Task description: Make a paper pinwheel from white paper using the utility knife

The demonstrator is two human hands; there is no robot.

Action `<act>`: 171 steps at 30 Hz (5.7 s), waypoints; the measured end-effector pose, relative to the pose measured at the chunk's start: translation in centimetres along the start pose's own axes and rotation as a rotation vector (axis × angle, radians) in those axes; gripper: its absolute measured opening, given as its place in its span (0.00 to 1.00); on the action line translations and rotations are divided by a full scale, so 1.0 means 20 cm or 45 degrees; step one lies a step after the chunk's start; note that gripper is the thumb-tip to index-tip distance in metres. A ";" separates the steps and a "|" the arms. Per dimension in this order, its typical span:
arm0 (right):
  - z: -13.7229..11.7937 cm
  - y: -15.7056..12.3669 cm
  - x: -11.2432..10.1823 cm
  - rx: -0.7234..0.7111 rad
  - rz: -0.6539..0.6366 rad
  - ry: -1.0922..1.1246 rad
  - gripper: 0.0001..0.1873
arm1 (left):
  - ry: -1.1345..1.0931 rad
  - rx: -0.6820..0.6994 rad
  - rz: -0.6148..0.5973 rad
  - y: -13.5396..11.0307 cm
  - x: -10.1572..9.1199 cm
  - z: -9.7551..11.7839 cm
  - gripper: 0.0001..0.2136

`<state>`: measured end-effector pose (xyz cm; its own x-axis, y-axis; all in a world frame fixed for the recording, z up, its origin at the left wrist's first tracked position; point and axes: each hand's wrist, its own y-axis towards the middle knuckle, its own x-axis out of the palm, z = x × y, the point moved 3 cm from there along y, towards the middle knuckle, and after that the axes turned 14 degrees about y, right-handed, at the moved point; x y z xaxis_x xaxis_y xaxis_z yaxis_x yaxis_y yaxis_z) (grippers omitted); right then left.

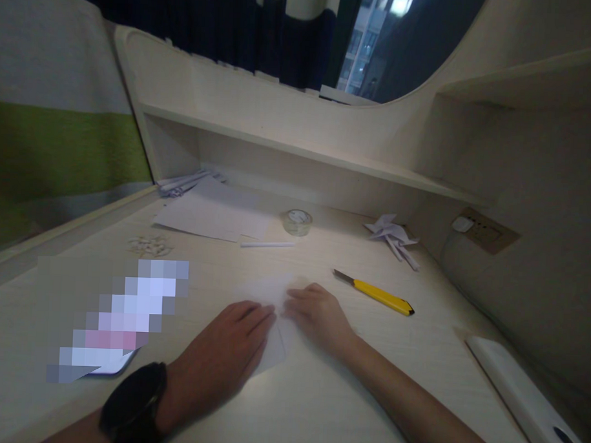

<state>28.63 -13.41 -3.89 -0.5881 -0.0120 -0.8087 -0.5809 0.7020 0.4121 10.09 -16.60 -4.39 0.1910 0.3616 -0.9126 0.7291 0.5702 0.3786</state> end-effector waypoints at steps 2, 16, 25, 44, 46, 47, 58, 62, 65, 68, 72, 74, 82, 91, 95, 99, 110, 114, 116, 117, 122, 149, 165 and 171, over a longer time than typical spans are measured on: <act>0.00 0.00 0.00 -0.010 0.014 0.003 0.09 | 0.001 -0.005 0.004 0.00 0.00 0.00 0.17; -0.01 -0.01 0.01 -0.002 -0.047 -0.098 0.10 | -0.011 0.008 0.003 0.01 0.00 0.00 0.16; -0.05 -0.04 -0.01 0.014 -0.088 -0.210 0.12 | -0.004 0.004 -0.026 0.00 0.03 -0.01 0.17; -0.05 -0.13 -0.09 0.124 -0.446 -0.122 0.30 | -0.005 0.004 0.013 0.01 0.01 0.00 0.15; -0.05 -0.15 -0.11 0.137 -0.461 -0.117 0.31 | -0.012 0.001 0.019 0.01 0.01 0.00 0.15; -0.05 -0.16 -0.11 0.139 -0.463 -0.115 0.31 | -0.018 -0.004 0.026 0.01 0.00 0.00 0.15; -0.07 -0.18 -0.16 0.155 -0.429 -0.125 0.29 | -0.052 0.003 0.017 0.02 -0.01 -0.02 0.15; -0.06 -0.13 -0.11 0.124 -0.433 -0.093 0.28 | -0.070 0.009 0.044 0.01 -0.01 -0.02 0.14; -0.05 -0.13 -0.10 0.137 -0.437 -0.080 0.27 | -0.031 -0.015 0.035 0.01 0.00 -0.03 0.14; -0.06 -0.14 -0.10 0.142 -0.438 -0.076 0.28 | 0.022 -0.029 0.003 0.00 0.01 -0.02 0.14; -0.07 -0.16 -0.13 0.142 -0.433 -0.074 0.29 | 0.020 -0.032 -0.027 0.00 0.01 -0.02 0.14; -0.06 -0.17 -0.14 0.146 -0.432 -0.086 0.28 | -0.016 -0.041 -0.022 0.00 0.01 -0.02 0.15; -0.11 -0.14 -0.13 0.036 -0.454 -0.057 0.27 | -0.135 -0.015 -0.020 0.01 -0.07 -0.07 0.14; -0.27 -0.19 -0.05 0.177 -0.429 -0.124 0.33 | -0.024 -0.013 -0.027 0.06 -0.09 -0.04 0.10; -0.30 -0.20 -0.05 0.228 -0.506 -0.054 0.34 | 0.040 -0.018 -0.055 0.05 -0.02 0.01 0.11; -0.37 -0.23 -0.07 0.250 -0.523 0.023 0.33 | 0.108 0.009 0.004 0.03 0.00 0.01 0.12; -0.06 0.05 -0.13 0.691 0.354 0.415 0.16 | 0.053 0.009 0.008 0.05 -0.02 -0.02 0.10; 0.12 0.20 -0.11 1.110 0.443 0.960 0.13 | 0.073 0.013 0.057 0.03 0.00 -0.02 0.12; 0.13 0.24 -0.11 1.166 0.418 1.046 0.12 | 0.088 0.001 0.064 0.02 0.02 -0.01 0.13; 0.14 0.26 -0.12 1.184 0.395 1.064 0.12 | 0.095 -0.006 0.062 0.02 0.03 -0.01 0.13; 0.14 0.30 -0.14 1.244 0.356 1.097 0.08 | 0.141 -0.019 0.070 0.03 0.03 -0.01 0.13; 0.22 0.29 -0.07 1.127 0.356 0.822 0.18 | 0.193 0.034 0.017 0.05 0.00 0.02 0.14; 0.08 0.03 -0.11 0.142 0.289 0.075 0.09 | 0.011 -0.009 0.013 0.15 0.01 0.01 0.12; 0.01 -0.02 -0.06 0.264 0.287 0.012 0.11 | 0.083 0.029 0.085 0.09 0.05 0.02 0.14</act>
<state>29.59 -13.48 -3.16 -0.6948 0.1544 -0.7024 -0.3089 0.8179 0.4854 11.85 -15.52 -4.63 0.1971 0.4456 -0.8732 0.7311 0.5266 0.4338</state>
